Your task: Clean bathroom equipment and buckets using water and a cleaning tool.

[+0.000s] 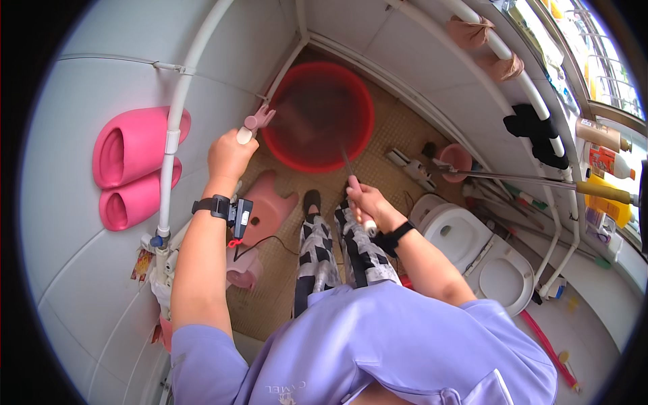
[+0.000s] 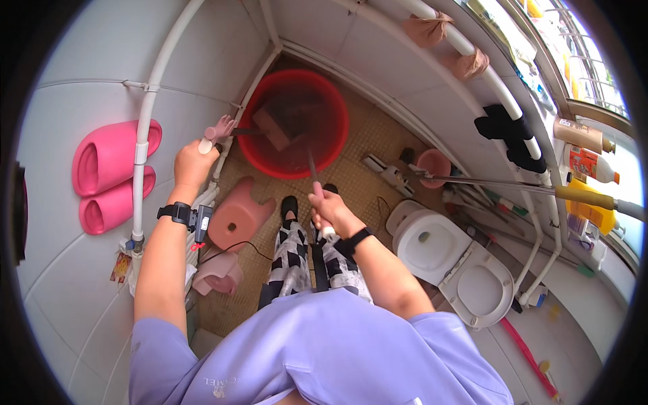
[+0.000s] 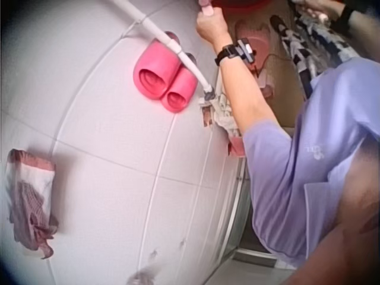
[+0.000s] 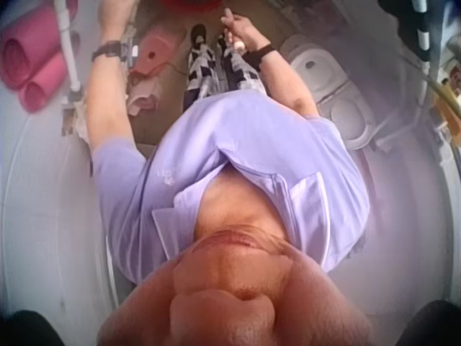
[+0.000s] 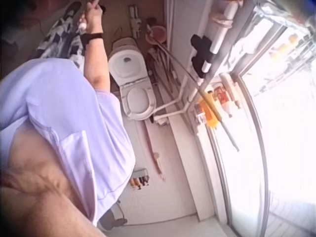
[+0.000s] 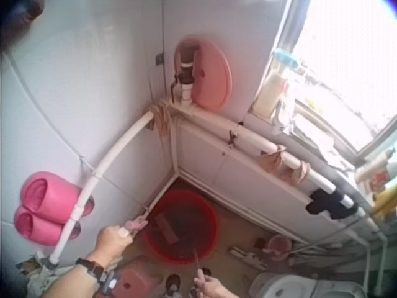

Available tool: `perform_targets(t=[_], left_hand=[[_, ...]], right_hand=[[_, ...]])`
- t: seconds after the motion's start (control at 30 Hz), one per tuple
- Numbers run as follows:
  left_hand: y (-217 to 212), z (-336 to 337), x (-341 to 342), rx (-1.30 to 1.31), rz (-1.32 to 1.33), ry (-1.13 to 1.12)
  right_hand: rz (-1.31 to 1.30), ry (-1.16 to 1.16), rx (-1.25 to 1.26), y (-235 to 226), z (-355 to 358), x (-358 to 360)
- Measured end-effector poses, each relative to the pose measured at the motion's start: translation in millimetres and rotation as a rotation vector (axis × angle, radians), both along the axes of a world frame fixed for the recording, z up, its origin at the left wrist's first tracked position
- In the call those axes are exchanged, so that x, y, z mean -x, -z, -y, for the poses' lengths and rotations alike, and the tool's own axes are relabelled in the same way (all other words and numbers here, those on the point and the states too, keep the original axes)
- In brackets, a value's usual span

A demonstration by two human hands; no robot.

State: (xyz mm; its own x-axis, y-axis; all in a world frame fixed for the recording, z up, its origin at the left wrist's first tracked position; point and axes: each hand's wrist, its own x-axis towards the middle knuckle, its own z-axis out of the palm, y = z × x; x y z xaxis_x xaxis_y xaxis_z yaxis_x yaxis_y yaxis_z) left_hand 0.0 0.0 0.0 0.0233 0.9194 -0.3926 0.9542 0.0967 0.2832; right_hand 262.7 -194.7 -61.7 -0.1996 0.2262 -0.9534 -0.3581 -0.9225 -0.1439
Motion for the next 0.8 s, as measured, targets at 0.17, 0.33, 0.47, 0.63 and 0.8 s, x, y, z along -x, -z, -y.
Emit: perform_targets(t=[0.17,0.33,0.47,0.63,0.8], left_hand=[[-1.5,2.7,0.4,-0.057,0.035,-0.022],[-3.8,1.3,9.0,-0.057,0.045,-0.075],[-2.4,-3.2,0.4,-0.045,0.079,-0.061],[1.7,-12.9,-6.4,-0.036,0.036,-0.06],[0.1,-14.5,-11.4,-0.022,0.015,-0.059]], right_hand=[[-0.211,0.258,-0.134,-35.0,-1.5,-46.0],[0.045,-0.026,-0.022,-97.1,44.9,-106.9],[0.133,-0.177,-0.008,-93.4,35.6,-101.0],[0.093,-0.168,-0.088,-16.3,9.2,-35.5],[-0.154,0.309,0.001,-15.6,-27.9,-6.5]])
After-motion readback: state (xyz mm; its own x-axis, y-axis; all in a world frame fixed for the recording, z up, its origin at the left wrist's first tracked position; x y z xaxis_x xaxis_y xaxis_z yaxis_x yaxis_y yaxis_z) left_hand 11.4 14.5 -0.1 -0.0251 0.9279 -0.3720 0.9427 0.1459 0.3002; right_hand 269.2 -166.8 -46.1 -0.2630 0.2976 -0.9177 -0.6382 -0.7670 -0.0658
